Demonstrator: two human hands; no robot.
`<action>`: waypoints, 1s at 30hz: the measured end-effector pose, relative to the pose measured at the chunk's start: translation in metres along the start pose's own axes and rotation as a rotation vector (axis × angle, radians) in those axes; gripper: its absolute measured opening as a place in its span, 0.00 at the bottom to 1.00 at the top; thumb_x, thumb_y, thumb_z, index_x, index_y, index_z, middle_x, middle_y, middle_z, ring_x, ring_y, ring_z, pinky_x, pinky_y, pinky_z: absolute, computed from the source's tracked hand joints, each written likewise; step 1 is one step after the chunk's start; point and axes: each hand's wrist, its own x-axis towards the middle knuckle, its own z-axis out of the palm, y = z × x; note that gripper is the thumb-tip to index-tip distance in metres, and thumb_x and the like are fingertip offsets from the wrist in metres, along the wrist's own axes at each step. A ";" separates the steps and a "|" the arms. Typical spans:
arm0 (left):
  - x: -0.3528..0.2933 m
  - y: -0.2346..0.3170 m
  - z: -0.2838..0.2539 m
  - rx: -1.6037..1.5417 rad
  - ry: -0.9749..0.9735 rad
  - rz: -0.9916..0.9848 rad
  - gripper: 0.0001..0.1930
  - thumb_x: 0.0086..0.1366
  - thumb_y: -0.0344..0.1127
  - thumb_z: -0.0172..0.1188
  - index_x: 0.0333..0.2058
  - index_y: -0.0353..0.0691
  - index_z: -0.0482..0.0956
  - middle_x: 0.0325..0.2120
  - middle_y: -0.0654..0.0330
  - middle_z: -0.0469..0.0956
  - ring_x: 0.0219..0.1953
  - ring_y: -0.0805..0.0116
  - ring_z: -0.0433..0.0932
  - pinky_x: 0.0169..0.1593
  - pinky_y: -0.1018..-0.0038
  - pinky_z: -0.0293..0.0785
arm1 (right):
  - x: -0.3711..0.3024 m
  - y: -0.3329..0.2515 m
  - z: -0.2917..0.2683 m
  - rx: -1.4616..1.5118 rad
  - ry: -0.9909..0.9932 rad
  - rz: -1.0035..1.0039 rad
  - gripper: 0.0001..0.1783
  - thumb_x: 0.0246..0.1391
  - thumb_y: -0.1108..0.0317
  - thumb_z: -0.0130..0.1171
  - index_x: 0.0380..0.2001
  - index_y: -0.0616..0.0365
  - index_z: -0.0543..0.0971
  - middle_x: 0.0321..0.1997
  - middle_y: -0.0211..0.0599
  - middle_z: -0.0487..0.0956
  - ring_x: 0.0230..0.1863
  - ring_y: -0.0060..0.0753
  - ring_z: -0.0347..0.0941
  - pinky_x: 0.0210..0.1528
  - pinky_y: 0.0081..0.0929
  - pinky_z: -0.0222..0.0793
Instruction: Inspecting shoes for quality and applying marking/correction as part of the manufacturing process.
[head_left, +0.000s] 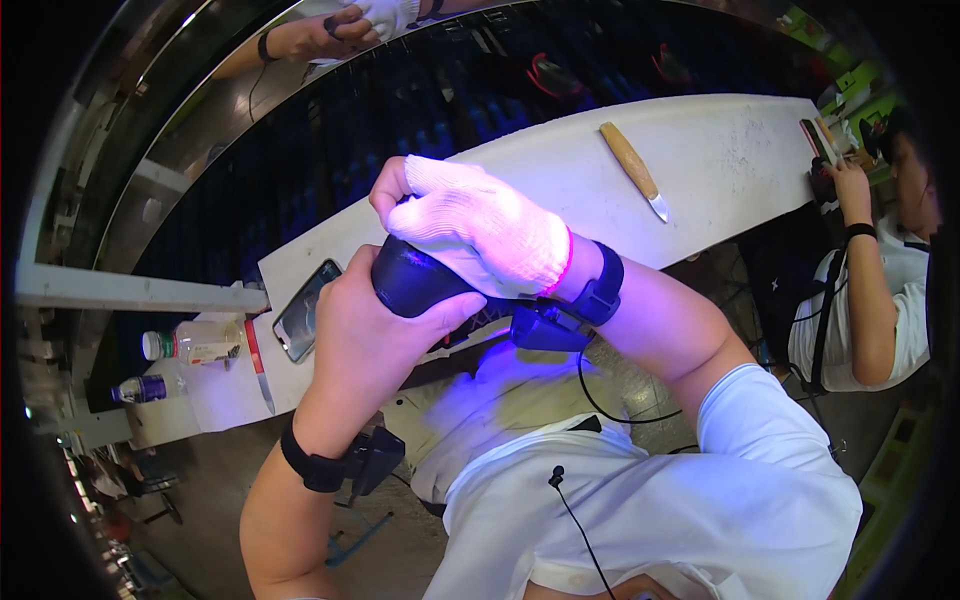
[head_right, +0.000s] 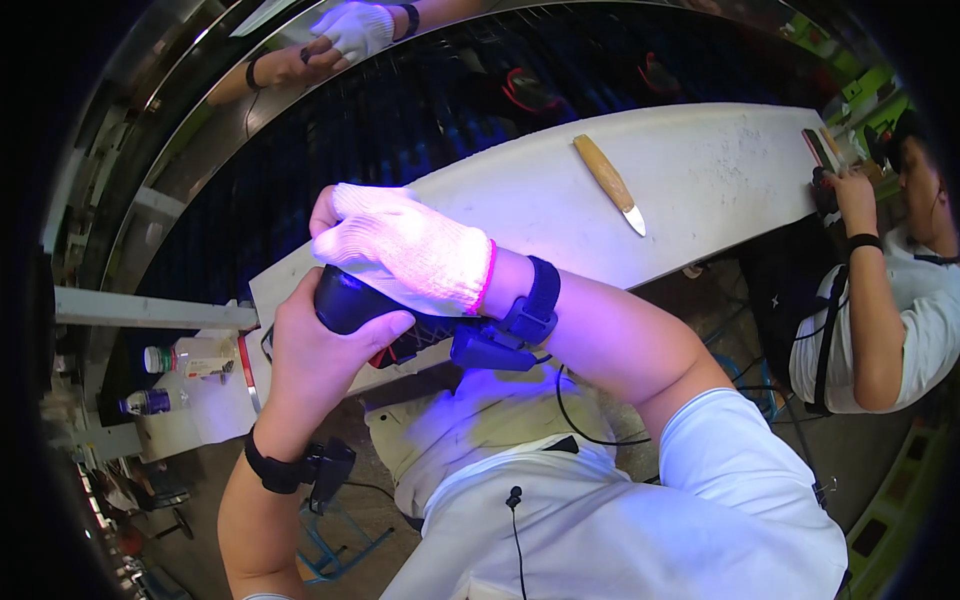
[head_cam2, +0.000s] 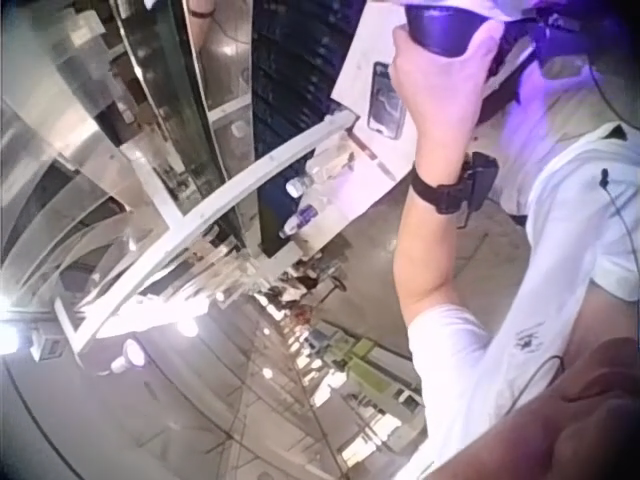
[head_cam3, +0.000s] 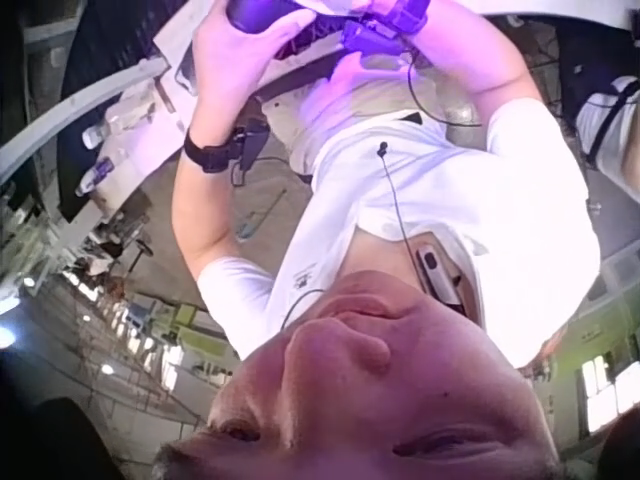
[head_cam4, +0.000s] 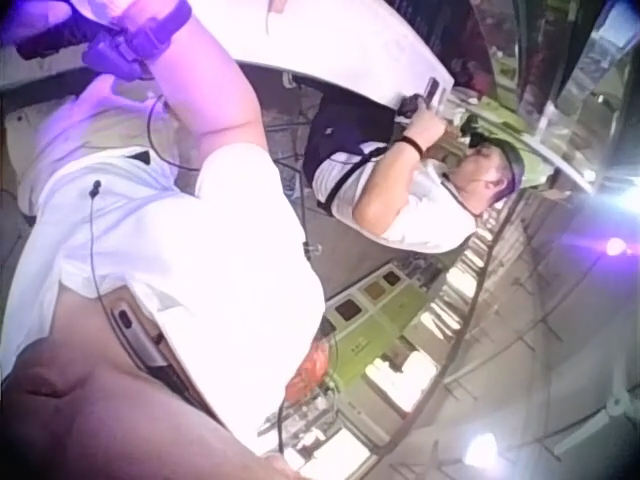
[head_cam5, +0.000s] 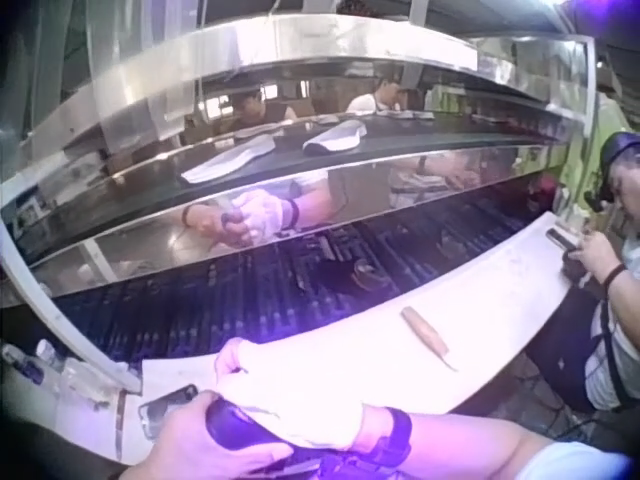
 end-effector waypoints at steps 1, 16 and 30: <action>0.006 0.003 0.000 0.011 -0.012 0.003 0.30 0.53 0.40 0.84 0.48 0.30 0.80 0.33 0.57 0.86 0.31 0.71 0.86 0.37 0.75 0.83 | 0.001 -0.001 -0.005 -0.018 -0.006 -0.046 0.08 0.65 0.65 0.57 0.41 0.58 0.76 0.38 0.23 0.71 0.39 0.14 0.65 0.44 0.19 0.65; 0.008 0.065 0.052 0.603 -0.145 0.694 0.40 0.53 0.65 0.77 0.40 0.28 0.75 0.17 0.61 0.73 0.15 0.66 0.78 0.19 0.69 0.74 | -0.104 -0.046 -0.050 -0.351 0.147 -0.146 0.31 0.73 0.47 0.50 0.60 0.64 0.77 0.57 0.45 0.78 0.60 0.41 0.75 0.68 0.39 0.66; -0.086 -0.024 0.017 -0.325 -0.104 0.158 0.39 0.54 0.34 0.78 0.63 0.39 0.69 0.72 0.41 0.61 0.73 0.49 0.63 0.73 0.55 0.65 | -0.136 0.043 -0.029 -1.274 0.001 -0.107 0.53 0.42 0.47 0.81 0.65 0.70 0.72 0.59 0.59 0.81 0.60 0.65 0.79 0.61 0.50 0.77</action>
